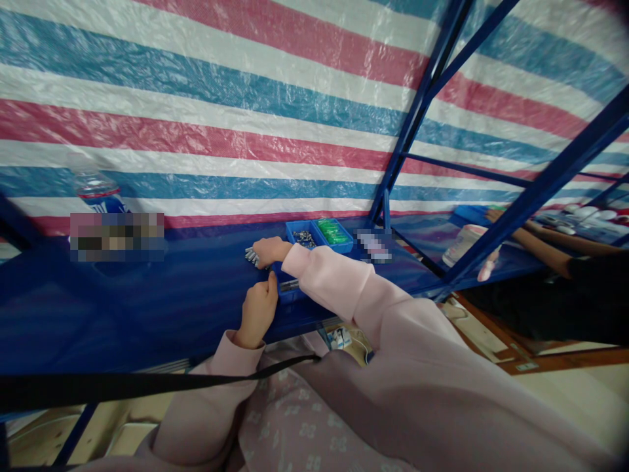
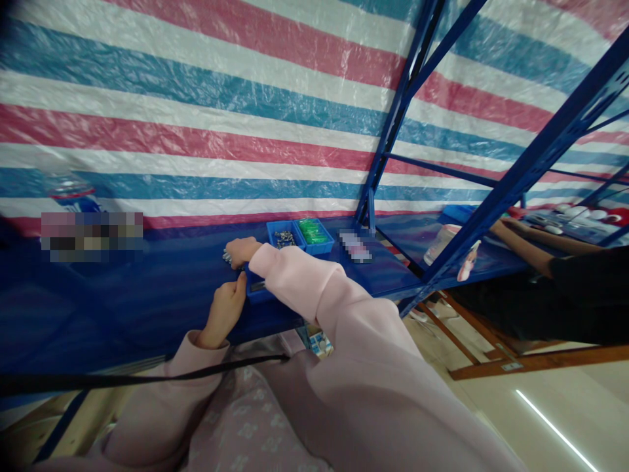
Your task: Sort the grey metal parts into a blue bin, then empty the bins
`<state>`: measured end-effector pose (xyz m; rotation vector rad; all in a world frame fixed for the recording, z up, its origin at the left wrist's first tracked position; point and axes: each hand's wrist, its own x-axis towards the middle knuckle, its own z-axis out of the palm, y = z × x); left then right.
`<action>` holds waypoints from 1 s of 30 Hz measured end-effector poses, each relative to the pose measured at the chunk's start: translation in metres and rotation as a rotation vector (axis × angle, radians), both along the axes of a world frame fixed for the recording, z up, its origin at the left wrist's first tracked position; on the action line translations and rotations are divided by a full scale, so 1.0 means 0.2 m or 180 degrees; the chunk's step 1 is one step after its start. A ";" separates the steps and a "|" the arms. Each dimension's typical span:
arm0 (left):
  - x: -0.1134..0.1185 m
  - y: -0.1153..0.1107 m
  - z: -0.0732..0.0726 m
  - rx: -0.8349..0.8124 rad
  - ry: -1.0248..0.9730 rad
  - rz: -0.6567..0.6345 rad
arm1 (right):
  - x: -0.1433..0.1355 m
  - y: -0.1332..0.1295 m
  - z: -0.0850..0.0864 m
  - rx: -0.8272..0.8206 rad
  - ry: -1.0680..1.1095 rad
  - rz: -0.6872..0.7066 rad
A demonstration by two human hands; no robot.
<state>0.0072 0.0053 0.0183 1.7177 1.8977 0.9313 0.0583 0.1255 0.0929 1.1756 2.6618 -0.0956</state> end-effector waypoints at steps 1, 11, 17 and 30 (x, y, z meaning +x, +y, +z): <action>0.00 0.00 0.00 0.0000 -0.0006 -0.0008 | 0.00 0.00 0.00 0.0006 -0.0004 0.0008; 0.00 0.00 0.00 0.0017 -0.0032 0.0002 | -0.01 -0.02 -0.01 0.0061 -0.0097 0.0093; 0.00 0.00 0.00 0.0013 -0.0049 -0.0002 | -0.01 -0.03 -0.02 0.0047 -0.0032 0.0321; 0.00 0.00 -0.01 0.0010 -0.0191 0.0047 | -0.04 -0.04 -0.04 -0.0082 0.0473 0.1025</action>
